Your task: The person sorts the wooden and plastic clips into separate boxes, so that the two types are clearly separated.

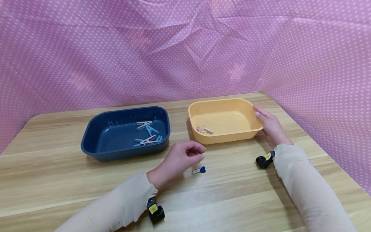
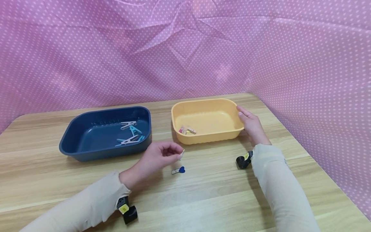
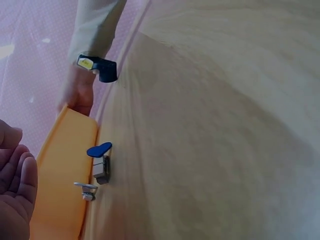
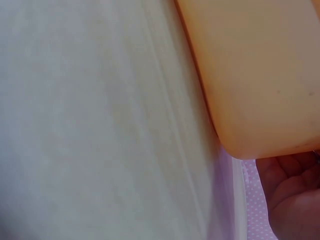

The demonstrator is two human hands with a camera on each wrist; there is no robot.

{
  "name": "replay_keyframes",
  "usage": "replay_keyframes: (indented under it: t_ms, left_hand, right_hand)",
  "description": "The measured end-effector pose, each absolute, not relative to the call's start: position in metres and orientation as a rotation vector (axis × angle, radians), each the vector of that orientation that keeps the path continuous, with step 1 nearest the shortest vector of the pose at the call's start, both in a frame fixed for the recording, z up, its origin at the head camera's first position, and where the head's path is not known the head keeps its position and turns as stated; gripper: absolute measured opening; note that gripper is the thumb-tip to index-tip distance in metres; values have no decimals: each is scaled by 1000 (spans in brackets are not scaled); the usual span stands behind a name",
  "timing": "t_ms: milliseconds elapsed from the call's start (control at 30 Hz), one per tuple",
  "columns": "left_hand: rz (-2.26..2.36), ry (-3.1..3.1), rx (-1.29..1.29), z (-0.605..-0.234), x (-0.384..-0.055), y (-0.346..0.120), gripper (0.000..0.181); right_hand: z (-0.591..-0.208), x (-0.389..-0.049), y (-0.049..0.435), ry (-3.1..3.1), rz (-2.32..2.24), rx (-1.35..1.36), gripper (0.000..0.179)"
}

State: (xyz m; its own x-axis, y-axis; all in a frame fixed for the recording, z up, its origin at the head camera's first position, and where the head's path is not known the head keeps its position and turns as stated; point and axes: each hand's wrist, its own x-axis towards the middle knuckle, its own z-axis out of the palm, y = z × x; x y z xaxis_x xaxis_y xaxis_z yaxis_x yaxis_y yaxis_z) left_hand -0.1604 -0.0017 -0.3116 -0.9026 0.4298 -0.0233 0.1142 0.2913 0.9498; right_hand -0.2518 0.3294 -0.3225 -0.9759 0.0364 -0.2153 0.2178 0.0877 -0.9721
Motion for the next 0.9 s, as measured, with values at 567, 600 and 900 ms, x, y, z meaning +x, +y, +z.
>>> replay_keyframes:
  t_ms: [567,600,900]
  left_hand:
    - [1504,2251,508,-323,-160,-5,16]
    - [1496,2249,509,-324,-160,-5,16]
    - [1394,2243,509,-330,-158,-4,16]
  right_hand:
    - [-318,-252,326,2222,-2012,278,51]
    - [-318,-252,326,2222,-2014,281,51]
    - [-320,-250,327,2249,-1985,283,52]
